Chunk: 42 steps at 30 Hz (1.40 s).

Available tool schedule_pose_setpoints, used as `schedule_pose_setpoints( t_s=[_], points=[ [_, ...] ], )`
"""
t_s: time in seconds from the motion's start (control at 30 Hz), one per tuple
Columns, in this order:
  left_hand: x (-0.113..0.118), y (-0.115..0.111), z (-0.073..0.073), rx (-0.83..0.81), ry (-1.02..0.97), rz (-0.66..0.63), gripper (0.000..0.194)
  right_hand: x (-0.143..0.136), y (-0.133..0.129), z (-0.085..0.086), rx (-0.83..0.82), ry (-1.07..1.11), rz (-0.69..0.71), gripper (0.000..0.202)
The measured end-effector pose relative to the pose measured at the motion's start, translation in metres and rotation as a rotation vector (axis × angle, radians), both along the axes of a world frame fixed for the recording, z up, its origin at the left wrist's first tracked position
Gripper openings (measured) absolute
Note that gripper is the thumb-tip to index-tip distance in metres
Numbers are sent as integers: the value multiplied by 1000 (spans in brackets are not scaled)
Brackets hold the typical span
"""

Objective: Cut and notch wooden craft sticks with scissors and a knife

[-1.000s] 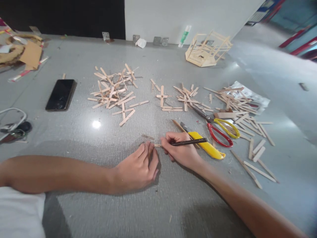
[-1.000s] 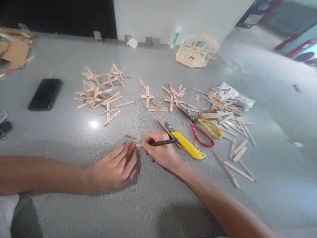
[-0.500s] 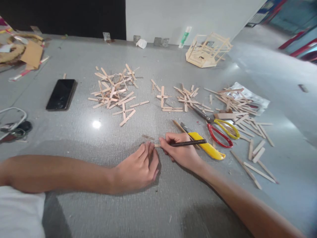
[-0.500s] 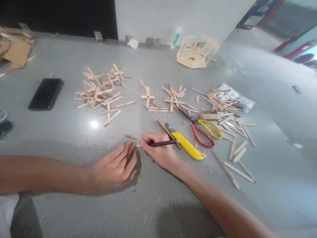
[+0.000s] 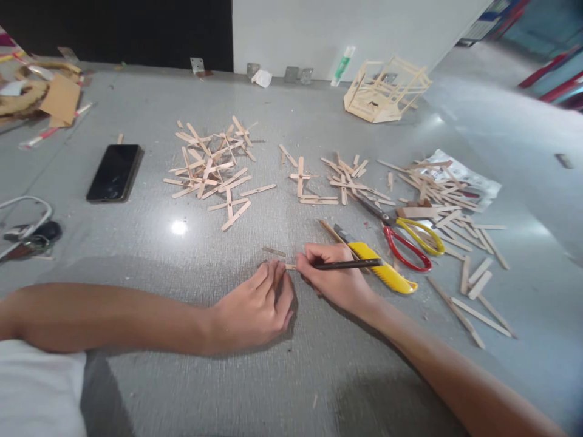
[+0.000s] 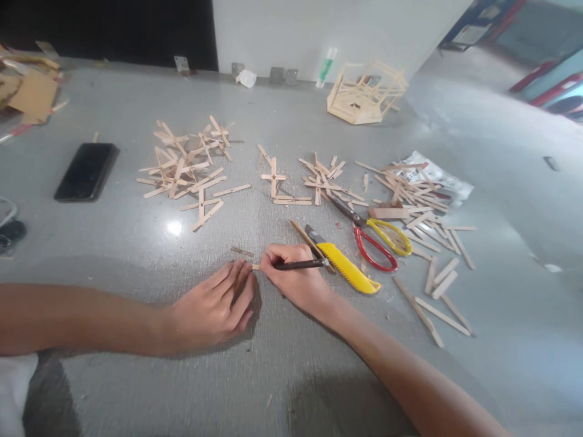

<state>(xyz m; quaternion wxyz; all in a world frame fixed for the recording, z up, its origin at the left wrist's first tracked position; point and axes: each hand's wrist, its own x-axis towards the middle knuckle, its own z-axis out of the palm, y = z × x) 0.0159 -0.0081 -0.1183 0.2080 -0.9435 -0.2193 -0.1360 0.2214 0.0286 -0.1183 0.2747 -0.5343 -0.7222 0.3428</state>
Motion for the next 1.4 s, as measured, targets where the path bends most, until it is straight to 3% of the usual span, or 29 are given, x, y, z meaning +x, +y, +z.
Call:
schedule_pose_setpoints(
  t_s=[0.33, 0.57, 0.97, 1.3, 1.4],
  points=[
    [0, 0, 0, 6, 6, 2, 48, 1, 0, 2, -3, 2, -6, 41],
    [1, -1, -2, -1, 6, 10, 47, 3, 0, -3, -135, 159, -29, 43],
    [1, -1, -1, -5, 5, 10, 48, 3, -1, -7, -132, 148, -33, 47],
    [1, -1, -2, 16, 9, 4, 48, 3, 0, -7, -11, 75, 25, 48],
    [1, -1, -3, 12, 17, 9, 48, 4, 0, -8, -80, 142, 7, 47]
  ],
)
